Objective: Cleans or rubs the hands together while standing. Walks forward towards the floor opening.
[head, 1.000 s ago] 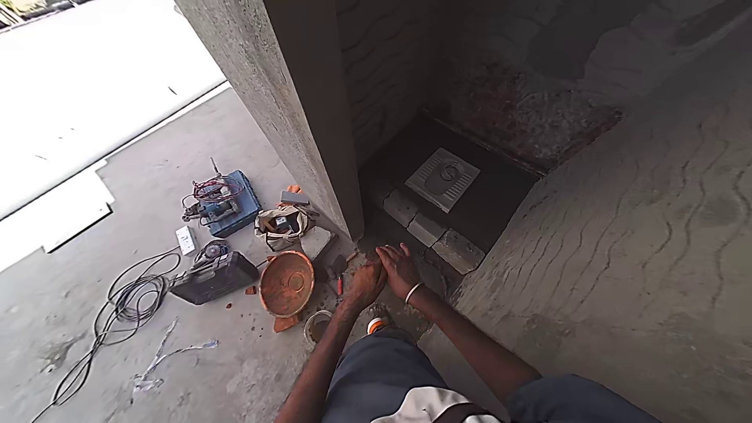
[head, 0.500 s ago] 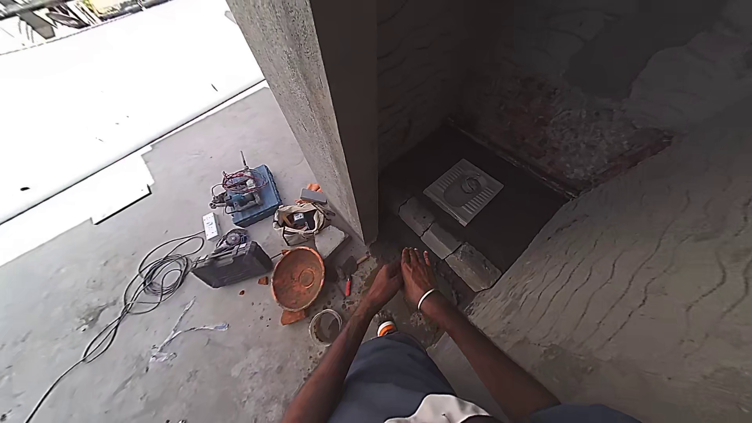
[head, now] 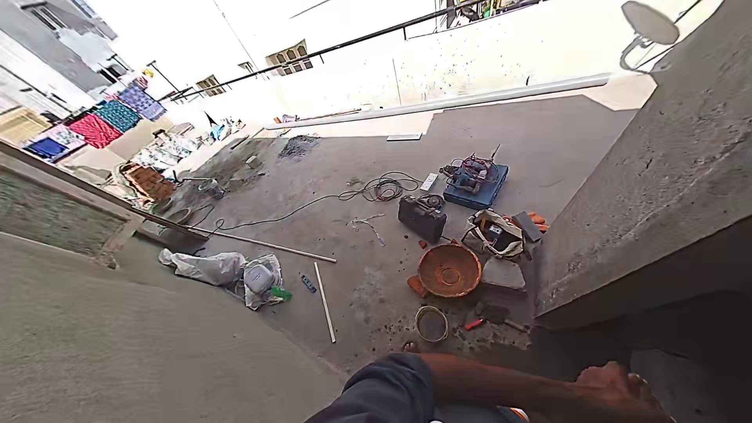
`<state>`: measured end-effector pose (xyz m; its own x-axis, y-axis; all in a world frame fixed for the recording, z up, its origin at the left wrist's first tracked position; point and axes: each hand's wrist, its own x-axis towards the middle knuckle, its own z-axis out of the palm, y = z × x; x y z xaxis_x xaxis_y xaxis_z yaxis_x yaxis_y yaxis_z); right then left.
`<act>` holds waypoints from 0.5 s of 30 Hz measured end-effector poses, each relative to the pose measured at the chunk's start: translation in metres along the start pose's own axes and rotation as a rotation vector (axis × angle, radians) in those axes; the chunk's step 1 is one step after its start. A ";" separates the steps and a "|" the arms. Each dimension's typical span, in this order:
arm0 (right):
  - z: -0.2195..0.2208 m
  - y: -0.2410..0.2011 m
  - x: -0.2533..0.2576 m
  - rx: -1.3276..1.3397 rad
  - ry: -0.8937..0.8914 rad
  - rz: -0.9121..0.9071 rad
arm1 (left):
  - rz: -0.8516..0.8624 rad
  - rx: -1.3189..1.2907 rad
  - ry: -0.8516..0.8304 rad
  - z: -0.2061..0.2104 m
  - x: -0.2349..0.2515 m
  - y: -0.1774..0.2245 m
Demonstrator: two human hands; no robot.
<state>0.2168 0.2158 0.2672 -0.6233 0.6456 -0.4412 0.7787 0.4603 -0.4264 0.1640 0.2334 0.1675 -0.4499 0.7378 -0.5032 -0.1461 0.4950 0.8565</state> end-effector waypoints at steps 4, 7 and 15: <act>0.026 0.043 0.031 -0.373 -0.026 -0.262 | -0.034 -0.059 0.000 -0.017 0.009 -0.003; 0.036 0.045 0.033 -0.284 0.025 -0.309 | -0.067 -0.038 -0.036 -0.028 0.014 -0.007; 0.070 0.079 0.059 -0.203 0.155 -0.447 | -0.091 -0.008 -0.043 -0.040 0.028 -0.027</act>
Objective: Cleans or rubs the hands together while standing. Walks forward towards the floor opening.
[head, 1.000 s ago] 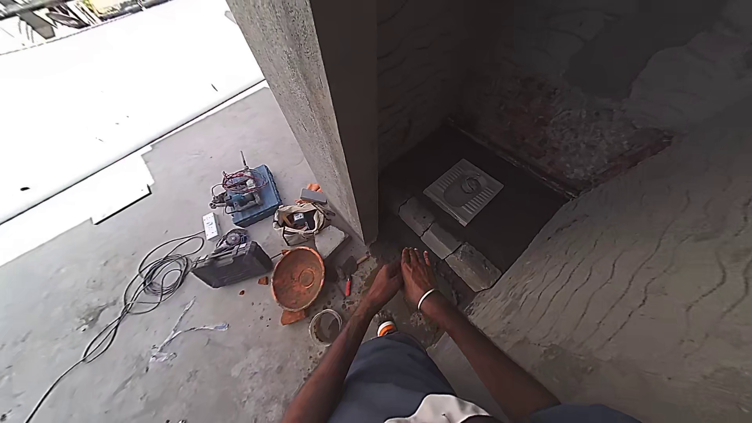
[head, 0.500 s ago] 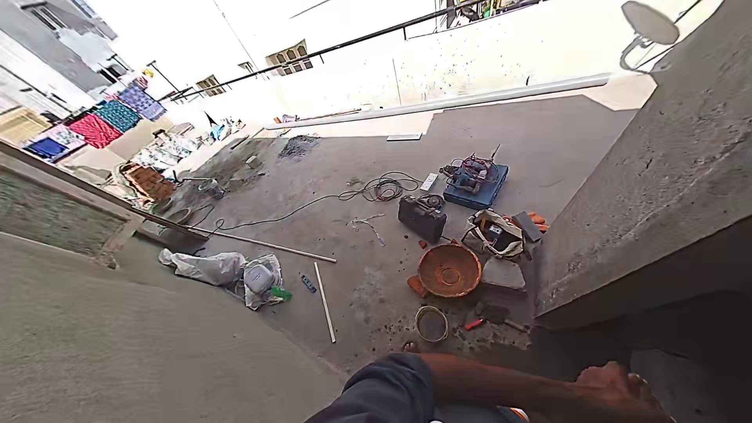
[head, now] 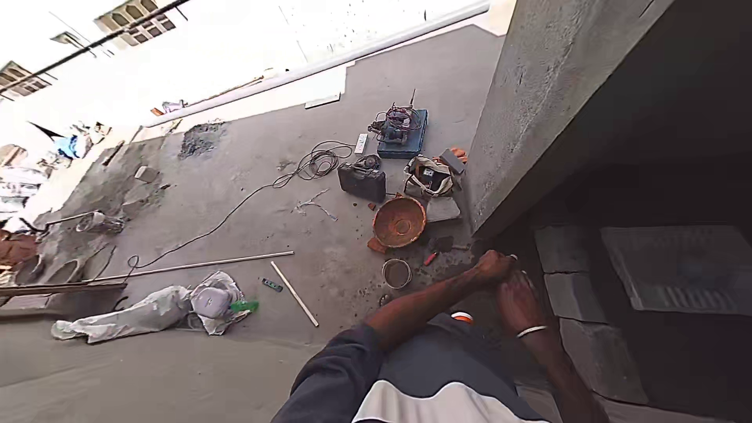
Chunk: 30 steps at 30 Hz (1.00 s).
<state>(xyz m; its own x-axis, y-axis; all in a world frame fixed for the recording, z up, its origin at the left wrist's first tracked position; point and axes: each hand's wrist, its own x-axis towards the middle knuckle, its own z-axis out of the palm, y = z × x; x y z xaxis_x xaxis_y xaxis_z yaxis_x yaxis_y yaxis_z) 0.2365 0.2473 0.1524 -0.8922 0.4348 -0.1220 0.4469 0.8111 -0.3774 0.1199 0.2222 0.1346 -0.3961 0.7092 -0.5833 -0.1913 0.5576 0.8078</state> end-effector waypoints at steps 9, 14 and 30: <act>0.026 -0.006 0.003 0.263 -0.012 0.224 | 0.016 0.148 0.005 -0.029 -0.040 -0.039; 0.031 -0.011 0.012 0.339 -0.228 0.324 | 0.044 0.479 -0.030 -0.004 -0.056 -0.037; 0.069 -0.027 0.032 0.442 -0.382 0.382 | -0.091 -0.005 0.285 -0.002 -0.028 -0.067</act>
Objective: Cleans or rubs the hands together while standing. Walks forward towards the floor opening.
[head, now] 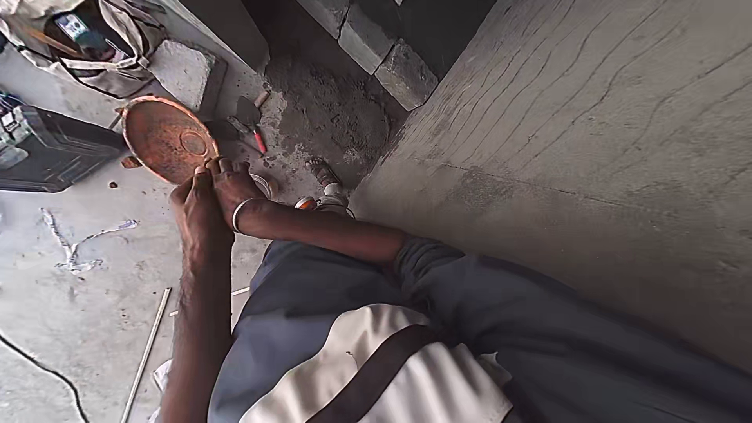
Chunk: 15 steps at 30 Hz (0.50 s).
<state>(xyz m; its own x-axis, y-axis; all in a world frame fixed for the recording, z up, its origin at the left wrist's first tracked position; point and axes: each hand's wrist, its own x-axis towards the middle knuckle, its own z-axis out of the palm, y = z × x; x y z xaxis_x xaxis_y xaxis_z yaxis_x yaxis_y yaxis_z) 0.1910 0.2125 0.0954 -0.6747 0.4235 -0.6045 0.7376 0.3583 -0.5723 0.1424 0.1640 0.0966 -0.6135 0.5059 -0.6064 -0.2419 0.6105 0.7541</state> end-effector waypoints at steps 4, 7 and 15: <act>0.001 0.009 0.000 -0.025 -0.052 -0.023 | -0.018 0.019 -0.021 0.005 -0.001 -0.005; -0.005 0.016 -0.004 -0.025 -0.072 -0.021 | -0.032 0.076 -0.036 0.007 -0.001 -0.007; -0.046 0.020 -0.033 0.016 -0.033 -0.057 | -0.033 0.079 -0.121 0.008 -0.016 0.004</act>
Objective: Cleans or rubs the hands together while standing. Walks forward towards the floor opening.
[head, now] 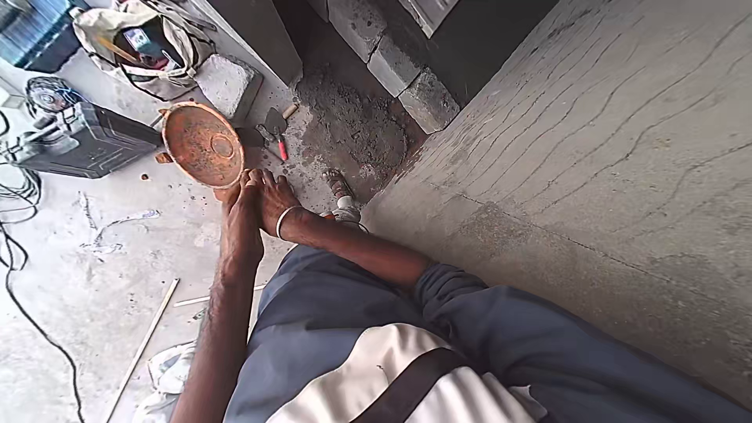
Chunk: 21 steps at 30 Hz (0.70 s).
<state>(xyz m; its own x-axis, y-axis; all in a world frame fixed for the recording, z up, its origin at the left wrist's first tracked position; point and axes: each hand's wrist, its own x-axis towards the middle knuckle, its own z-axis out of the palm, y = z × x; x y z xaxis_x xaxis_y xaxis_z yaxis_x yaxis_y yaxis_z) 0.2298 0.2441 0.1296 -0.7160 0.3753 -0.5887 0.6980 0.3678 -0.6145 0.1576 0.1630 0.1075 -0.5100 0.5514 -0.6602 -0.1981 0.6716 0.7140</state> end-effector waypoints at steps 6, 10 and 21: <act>0.009 0.010 0.015 -0.013 0.126 -0.089 | 0.048 0.080 -0.059 0.000 -0.006 0.002; -0.001 0.005 0.017 -0.073 0.027 -0.002 | 0.051 -0.006 0.020 0.015 0.000 0.004; 0.000 0.027 0.016 -0.263 0.033 0.077 | -0.190 -0.214 -0.131 0.033 0.039 0.002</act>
<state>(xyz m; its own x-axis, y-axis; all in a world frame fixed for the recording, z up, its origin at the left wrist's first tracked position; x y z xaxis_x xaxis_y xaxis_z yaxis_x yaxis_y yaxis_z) 0.2369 0.2599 0.1041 -0.6626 0.4366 -0.6085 0.7332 0.5437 -0.4083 0.1647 0.2020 0.0758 -0.3373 0.4943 -0.8012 -0.4581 0.6573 0.5984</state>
